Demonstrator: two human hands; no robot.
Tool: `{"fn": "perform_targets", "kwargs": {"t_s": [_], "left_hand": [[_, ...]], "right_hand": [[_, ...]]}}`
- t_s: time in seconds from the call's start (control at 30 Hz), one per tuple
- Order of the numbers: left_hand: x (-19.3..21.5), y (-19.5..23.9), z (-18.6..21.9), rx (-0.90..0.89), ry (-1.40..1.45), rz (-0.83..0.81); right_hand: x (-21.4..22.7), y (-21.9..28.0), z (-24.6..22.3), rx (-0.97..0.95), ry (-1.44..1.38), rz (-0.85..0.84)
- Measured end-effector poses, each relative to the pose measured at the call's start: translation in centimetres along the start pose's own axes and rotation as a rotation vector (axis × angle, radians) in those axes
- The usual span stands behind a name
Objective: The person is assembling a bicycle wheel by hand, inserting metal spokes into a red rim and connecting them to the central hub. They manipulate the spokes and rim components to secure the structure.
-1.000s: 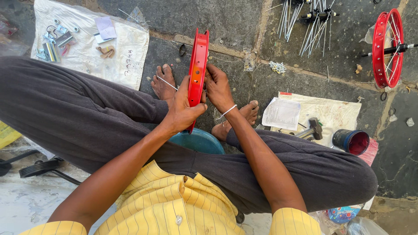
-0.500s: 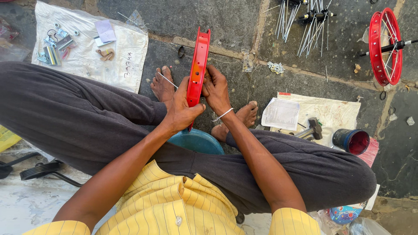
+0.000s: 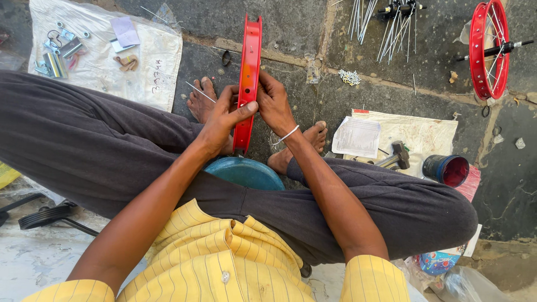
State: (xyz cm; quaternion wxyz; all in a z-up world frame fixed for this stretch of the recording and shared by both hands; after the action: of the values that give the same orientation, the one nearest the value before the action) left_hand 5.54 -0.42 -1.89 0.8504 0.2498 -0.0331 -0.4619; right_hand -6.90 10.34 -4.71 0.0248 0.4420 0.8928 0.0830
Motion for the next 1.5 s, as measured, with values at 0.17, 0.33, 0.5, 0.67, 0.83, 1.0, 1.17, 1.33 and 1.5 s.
{"fn": "perform_targets", "kwargs": {"t_s": [0.17,0.33,0.5,0.67,0.83,1.0,1.17,1.33,1.5], "left_hand": [[-0.2,-0.7,0.8,0.051,0.117,-0.123],[-0.2,-1.7,0.4,0.035,0.053,-0.207],[-0.7,-2.4,-1.0,-0.165,0.018,-0.162],[0.0,-2.3,-2.5,-0.298,-0.128,0.029],[0.2,-2.1,-3.6,-0.221,-0.268,0.125],[0.7,-2.5,-2.2,-0.344,-0.311,0.066],[0.7,-1.5,-0.4,-0.44,-0.383,-0.01],[0.8,-1.0,0.3,-0.375,-0.221,-0.2],[0.5,-1.3,0.3,-0.164,0.008,-0.363]], "right_hand": [[0.0,0.1,-0.3,-0.074,-0.013,-0.03],[0.3,-0.1,-0.6,-0.036,-0.02,-0.032],[0.3,0.4,-2.1,-0.052,-0.027,-0.051],[-0.1,0.7,-2.2,0.016,-0.023,-0.02],[-0.3,0.6,-1.6,-0.029,-0.03,0.035],[0.3,0.1,-1.9,-0.039,-0.088,0.003],[1.2,0.0,-2.5,0.058,-0.03,0.096],[2.5,-0.5,-3.3,0.014,-0.135,0.051],[3.2,0.1,-3.7,-0.046,-0.198,-0.015]]}}
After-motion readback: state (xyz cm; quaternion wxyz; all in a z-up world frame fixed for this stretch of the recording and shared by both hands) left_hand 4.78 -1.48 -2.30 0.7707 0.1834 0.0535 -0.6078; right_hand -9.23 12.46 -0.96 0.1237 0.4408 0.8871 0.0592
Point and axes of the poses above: each hand's wrist, its own y-axis away from the middle knuckle, its own x-axis out of the back of the hand, z = x × y, the point moved 1 cm from there along -y, towards the middle knuckle, and after that the axes turned 11 degrees about z, right-handed, at the moved point
